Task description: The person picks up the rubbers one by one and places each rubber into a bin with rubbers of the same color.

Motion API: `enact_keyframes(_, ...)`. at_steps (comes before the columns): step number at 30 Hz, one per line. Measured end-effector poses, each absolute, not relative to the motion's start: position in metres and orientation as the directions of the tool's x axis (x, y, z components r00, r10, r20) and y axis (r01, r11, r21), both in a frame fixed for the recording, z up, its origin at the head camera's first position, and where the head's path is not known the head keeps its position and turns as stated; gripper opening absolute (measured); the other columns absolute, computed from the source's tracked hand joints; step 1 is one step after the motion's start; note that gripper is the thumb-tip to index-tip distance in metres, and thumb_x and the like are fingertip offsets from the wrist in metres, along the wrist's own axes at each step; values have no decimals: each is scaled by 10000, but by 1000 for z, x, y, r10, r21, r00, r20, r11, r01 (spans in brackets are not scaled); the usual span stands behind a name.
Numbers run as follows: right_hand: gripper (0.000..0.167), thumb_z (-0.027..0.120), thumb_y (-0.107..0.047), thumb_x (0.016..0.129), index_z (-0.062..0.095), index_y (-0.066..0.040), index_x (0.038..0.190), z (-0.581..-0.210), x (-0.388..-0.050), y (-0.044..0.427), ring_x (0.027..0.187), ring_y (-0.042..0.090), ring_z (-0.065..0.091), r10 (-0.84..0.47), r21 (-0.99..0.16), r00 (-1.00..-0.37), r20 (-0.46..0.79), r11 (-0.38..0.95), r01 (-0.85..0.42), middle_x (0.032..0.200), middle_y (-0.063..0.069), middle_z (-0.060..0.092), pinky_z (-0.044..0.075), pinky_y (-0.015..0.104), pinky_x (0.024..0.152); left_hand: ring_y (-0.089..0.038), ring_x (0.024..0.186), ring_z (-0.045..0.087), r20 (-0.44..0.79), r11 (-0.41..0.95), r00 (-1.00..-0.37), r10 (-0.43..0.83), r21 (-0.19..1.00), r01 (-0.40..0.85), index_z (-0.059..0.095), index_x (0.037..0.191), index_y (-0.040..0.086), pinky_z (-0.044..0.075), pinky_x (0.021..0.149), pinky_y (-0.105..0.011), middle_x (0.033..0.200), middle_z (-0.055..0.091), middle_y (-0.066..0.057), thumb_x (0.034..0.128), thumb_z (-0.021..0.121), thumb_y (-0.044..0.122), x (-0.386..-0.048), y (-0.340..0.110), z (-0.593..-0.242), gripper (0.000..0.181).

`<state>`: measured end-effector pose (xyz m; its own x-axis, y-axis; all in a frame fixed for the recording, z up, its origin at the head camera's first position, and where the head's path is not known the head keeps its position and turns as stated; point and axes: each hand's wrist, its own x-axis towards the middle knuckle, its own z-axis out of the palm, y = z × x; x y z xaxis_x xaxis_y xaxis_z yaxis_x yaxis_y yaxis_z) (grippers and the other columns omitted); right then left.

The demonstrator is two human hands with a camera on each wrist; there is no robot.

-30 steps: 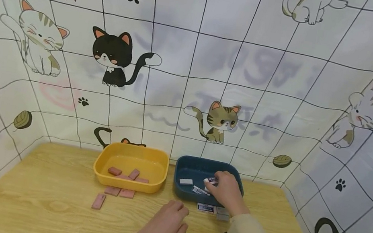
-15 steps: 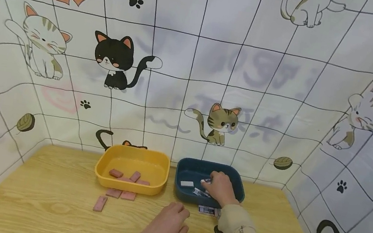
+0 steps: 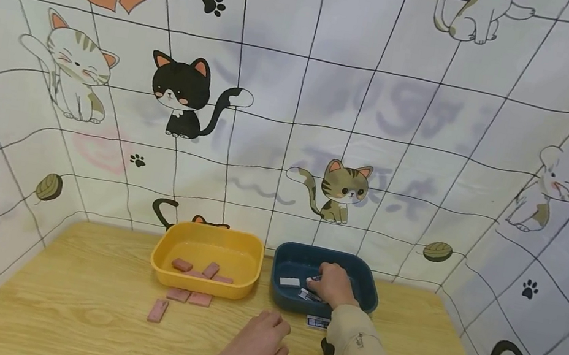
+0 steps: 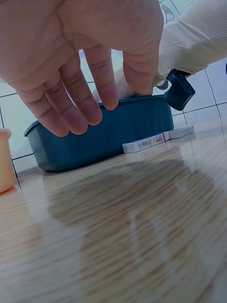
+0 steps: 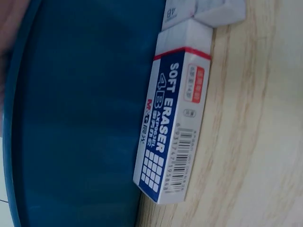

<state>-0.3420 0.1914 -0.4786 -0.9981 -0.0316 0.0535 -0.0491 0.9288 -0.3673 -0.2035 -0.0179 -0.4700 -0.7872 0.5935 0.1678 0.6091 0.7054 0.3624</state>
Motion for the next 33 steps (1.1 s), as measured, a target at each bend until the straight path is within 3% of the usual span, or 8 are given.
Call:
enact_keyframes(14,411,728,-148,940,643,99,1257,-474,-341,192,1145,401,621,-7,-424,-1000,11,906,-11,1248,261,616,527,545,955,-105,927,530,145,729,-811,566,372,575,709,1162,99,518,867,-314,1046,612,27,981,679,248,-202,-25,-470,236)
enact_keyframes(26,287,694,-131,957,690,42,1185,-466,-322,199,1076,357,630,-135,-372,-979,153,910,-184,1181,210,635,532,535,933,-158,996,575,142,755,-853,502,409,513,701,1188,58,534,933,-387,1114,634,-36,958,715,221,-205,-38,-469,282)
enact_keyframes(33,292,701,-127,961,689,19,1214,-458,-298,191,1151,372,626,-178,-396,-961,213,883,-252,1287,210,611,530,532,958,-123,867,534,224,746,-841,493,388,541,705,1120,42,523,806,-334,989,596,-6,931,736,195,-204,-49,-472,245)
